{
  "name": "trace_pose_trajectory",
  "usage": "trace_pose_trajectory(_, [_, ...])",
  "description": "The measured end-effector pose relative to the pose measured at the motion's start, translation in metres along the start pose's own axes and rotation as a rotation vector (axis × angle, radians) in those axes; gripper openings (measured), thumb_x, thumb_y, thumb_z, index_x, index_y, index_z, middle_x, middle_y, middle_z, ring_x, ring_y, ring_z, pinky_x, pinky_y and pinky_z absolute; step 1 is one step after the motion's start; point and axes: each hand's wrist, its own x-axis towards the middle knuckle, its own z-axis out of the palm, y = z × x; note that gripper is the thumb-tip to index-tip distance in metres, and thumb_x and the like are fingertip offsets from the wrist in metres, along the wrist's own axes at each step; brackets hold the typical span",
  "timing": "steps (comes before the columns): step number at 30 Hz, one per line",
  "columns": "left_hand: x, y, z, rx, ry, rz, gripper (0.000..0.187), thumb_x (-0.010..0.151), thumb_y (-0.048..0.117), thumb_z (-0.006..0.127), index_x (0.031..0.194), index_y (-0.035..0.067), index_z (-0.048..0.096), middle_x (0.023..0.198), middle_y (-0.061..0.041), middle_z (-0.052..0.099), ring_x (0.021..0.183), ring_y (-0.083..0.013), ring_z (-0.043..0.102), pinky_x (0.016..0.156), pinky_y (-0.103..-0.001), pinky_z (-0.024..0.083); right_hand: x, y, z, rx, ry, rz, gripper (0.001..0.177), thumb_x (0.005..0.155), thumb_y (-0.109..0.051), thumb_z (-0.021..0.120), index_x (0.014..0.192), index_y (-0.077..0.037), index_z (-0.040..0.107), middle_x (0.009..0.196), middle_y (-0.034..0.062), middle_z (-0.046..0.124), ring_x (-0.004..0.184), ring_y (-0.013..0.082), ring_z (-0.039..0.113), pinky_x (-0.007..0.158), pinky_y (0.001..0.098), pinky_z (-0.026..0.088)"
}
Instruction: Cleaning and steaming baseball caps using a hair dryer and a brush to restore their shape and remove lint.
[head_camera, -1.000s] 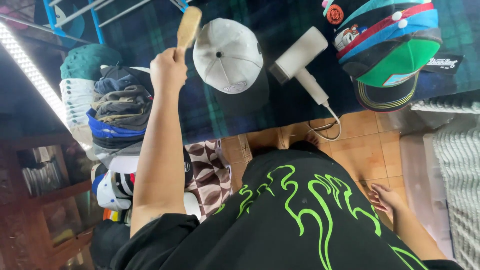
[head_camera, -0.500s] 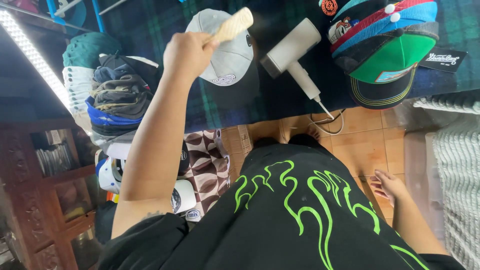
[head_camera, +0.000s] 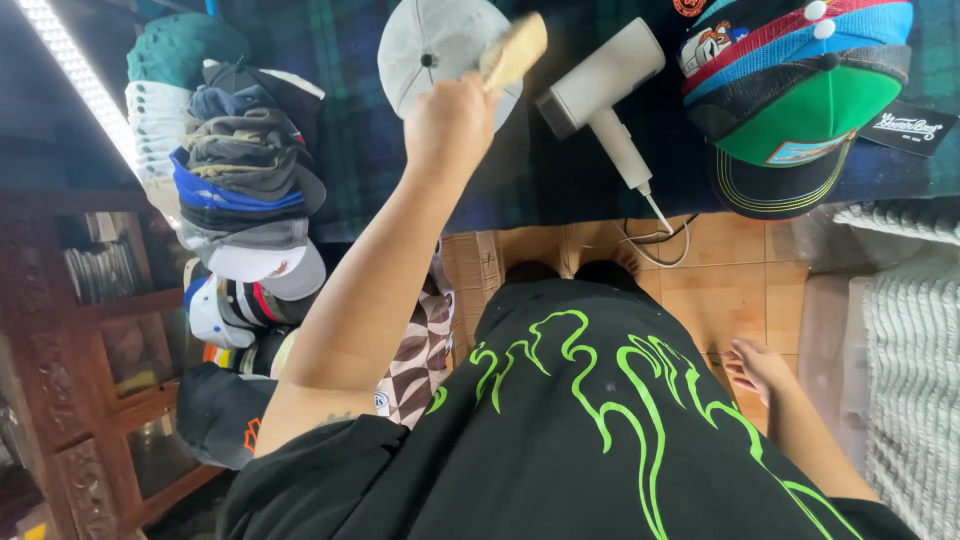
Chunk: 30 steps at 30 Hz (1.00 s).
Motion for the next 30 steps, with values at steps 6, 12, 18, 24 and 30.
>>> trace_pose_trajectory(6, [-0.046, 0.011, 0.031, -0.063, -0.115, 0.042, 0.035, 0.095, 0.044, 0.057, 0.092, 0.012, 0.071, 0.075, -0.013, 0.073, 0.073, -0.0376, 0.076, 0.063, -0.051, 0.063, -0.026, -0.111, 0.065, -0.483, -0.059, -0.484, 0.068, 0.096, -0.059, 0.069, 0.141, -0.008, 0.065, 0.132, 0.025, 0.068, 0.125, 0.0452, 0.061, 0.107, 0.0635, 0.046])
trace_pose_trajectory(12, [-0.089, 0.008, 0.059, -0.105, -0.134, -0.084, 0.029, 0.092, 0.042, 0.062, 0.091, 0.013, 0.068, 0.072, -0.009, 0.069, 0.066, -0.0358, 0.075, 0.055, -0.049, 0.062, -0.167, -0.276, 0.154, -0.15, -0.423, -1.189, 0.04, 0.109, -0.016, 0.053, 0.147, -0.006, 0.054, 0.127, 0.0176, 0.069, 0.114, 0.0281, 0.067, 0.096, 0.0442, 0.06])
trace_pose_trajectory(18, [-0.08, -0.001, 0.071, -0.105, 0.293, -0.001, 0.031, 0.101, 0.041, 0.056, 0.114, 0.014, 0.068, 0.083, -0.008, 0.073, 0.065, -0.0299, 0.075, 0.059, -0.042, 0.062, -0.148, -0.349, 0.211, -0.106, -0.189, -1.315, 0.058, 0.114, -0.027, 0.055, 0.159, -0.001, 0.028, 0.15, 0.0331, 0.045, 0.128, 0.0506, 0.056, 0.096, 0.0574, 0.059])
trace_pose_trajectory(24, [-0.089, -0.006, 0.07, -0.399, -0.388, -0.122, 0.034, 0.103, 0.038, 0.042, 0.107, 0.013, 0.064, 0.089, -0.015, 0.072, 0.078, -0.0489, 0.067, 0.07, -0.057, 0.052, -0.213, -0.411, 0.236, -0.367, -0.122, -1.523, 0.05, 0.105, -0.023, 0.053, 0.149, -0.001, 0.045, 0.152, 0.0174, 0.045, 0.138, 0.0314, 0.048, 0.112, 0.0433, 0.041])
trace_pose_trajectory(30, [-0.063, -0.025, 0.103, -0.413, 0.108, -0.024, 0.026, 0.096, 0.042, 0.064, 0.088, 0.017, 0.064, 0.066, -0.009, 0.068, 0.053, -0.0417, 0.063, 0.044, -0.053, 0.048, -0.256, -0.463, 0.289, -0.802, -0.027, -1.756, 0.046, 0.104, -0.026, 0.057, 0.146, -0.008, 0.056, 0.158, 0.0174, 0.046, 0.146, 0.035, 0.037, 0.118, 0.051, 0.025])
